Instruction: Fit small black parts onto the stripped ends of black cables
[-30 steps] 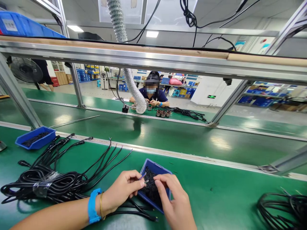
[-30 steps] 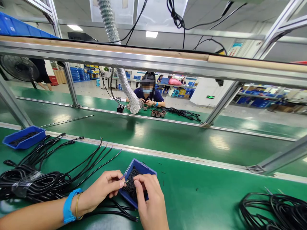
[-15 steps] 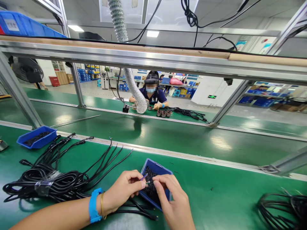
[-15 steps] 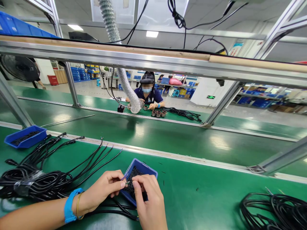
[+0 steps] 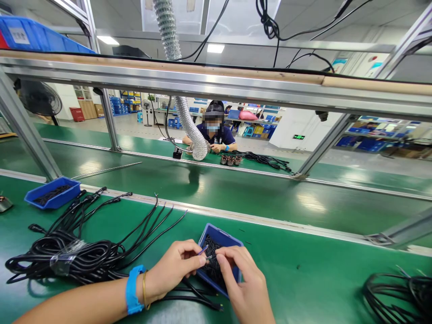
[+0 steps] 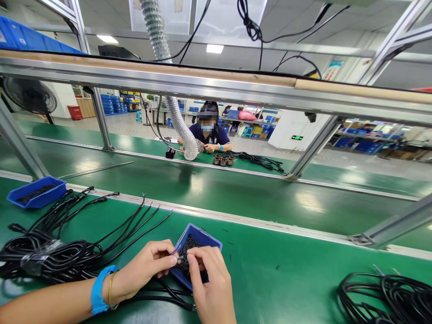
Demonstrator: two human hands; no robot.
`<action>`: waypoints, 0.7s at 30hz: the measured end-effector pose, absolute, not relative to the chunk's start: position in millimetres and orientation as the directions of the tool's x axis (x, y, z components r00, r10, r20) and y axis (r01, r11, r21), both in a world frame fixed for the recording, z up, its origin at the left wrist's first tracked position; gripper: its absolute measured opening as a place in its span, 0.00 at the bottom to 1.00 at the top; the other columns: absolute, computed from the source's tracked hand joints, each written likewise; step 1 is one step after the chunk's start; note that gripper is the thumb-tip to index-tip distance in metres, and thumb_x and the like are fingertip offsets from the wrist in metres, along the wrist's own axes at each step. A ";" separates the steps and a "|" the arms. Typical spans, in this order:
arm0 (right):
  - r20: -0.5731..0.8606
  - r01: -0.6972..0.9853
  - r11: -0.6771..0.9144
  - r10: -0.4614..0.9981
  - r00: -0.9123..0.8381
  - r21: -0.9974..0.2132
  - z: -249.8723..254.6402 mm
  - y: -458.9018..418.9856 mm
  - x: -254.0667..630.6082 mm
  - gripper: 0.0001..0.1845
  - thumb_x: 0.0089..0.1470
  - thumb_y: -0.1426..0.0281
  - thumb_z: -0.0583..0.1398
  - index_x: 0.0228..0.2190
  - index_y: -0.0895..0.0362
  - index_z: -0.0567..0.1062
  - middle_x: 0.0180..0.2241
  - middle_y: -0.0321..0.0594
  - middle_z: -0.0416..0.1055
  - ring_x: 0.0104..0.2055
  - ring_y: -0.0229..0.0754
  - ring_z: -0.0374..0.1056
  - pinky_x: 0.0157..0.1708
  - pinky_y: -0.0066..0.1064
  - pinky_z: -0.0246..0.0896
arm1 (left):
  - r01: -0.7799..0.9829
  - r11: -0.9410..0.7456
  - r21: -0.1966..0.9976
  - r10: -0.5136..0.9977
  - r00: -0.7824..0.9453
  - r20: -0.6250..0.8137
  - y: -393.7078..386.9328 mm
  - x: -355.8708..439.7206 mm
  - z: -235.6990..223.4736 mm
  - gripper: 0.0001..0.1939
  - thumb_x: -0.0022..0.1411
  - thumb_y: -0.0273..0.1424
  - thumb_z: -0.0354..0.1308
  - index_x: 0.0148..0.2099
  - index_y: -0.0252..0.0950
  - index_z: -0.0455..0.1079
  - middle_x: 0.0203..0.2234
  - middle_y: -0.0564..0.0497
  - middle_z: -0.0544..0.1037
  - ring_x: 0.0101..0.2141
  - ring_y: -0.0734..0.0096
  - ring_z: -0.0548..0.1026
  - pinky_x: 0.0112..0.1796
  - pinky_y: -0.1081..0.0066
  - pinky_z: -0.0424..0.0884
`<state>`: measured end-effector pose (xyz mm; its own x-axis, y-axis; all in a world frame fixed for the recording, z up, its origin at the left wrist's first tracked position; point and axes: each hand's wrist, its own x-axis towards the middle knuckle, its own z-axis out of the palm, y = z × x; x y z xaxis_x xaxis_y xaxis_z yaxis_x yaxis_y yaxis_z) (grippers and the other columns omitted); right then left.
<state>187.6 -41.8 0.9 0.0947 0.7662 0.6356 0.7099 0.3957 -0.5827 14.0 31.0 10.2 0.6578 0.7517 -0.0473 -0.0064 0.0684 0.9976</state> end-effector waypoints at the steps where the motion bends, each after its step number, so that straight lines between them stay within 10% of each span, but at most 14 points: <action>1: 0.634 0.715 0.392 0.768 0.093 -0.579 0.8 -41.7 188.1 0.06 0.63 0.72 0.58 0.35 0.52 0.75 0.31 0.39 0.74 0.33 0.41 0.69 0.31 0.29 0.67 | -0.006 0.065 0.998 0.752 0.657 -0.046 30.8 14.0 10.1 0.18 0.56 0.44 0.63 0.30 0.33 0.70 0.27 0.56 0.64 0.24 0.77 0.63 0.25 0.74 0.58; 21: 0.624 0.670 0.392 0.770 0.136 -0.630 1.8 -41.3 182.1 0.08 0.62 0.70 0.58 0.32 0.52 0.77 0.29 0.36 0.75 0.29 0.40 0.69 0.29 0.26 0.66 | -0.031 0.085 0.996 0.785 0.617 -0.048 30.6 14.6 16.0 0.18 0.57 0.44 0.62 0.29 0.34 0.68 0.26 0.56 0.64 0.26 0.75 0.63 0.28 0.72 0.60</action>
